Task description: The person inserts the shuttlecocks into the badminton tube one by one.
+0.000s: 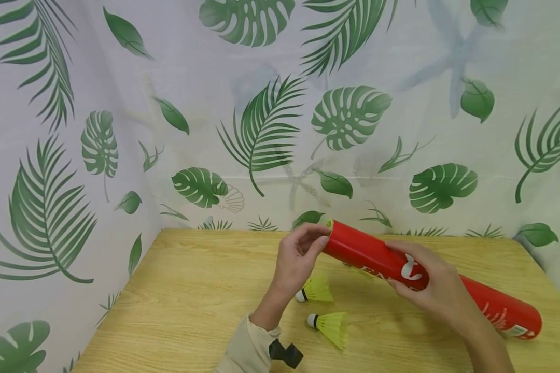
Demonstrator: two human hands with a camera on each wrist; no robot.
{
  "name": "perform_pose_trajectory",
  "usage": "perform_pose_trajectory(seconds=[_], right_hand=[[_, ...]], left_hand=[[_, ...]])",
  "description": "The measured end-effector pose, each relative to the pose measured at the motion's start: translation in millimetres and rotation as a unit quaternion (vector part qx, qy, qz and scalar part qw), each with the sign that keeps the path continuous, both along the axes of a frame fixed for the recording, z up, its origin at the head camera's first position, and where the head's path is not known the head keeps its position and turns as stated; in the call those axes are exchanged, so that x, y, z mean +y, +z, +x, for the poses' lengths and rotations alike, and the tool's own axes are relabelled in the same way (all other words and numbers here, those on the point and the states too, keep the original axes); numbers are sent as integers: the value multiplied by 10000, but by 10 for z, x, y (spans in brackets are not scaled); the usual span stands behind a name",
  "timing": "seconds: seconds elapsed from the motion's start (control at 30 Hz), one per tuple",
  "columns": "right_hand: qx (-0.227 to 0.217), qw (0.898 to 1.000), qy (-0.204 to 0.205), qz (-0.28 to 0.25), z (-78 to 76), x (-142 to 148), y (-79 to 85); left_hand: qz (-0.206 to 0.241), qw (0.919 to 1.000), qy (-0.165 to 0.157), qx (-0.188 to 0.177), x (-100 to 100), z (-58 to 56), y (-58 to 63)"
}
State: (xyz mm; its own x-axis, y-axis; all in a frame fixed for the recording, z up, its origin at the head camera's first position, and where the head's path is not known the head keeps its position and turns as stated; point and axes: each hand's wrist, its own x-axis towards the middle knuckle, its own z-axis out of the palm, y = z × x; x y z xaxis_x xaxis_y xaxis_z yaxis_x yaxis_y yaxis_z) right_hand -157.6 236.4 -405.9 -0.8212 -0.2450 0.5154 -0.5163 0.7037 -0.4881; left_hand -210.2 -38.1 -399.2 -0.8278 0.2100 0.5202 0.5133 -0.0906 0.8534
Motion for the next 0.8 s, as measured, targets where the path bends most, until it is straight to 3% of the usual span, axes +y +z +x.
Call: perform_pose_trajectory(seconds=[0.33,0.7,0.8], right_hand=[[56,10000,-51,40,24,51,3],[2,10000,-1,-99,-10,73,22],[-125,9998,-84,-160,3,106,23]], left_hand=[[-21,9991,-214,-355,71,20,1],[231,9995,-227,9,-104,-39,33],[60,9999,-128,2,-153,-44,14]])
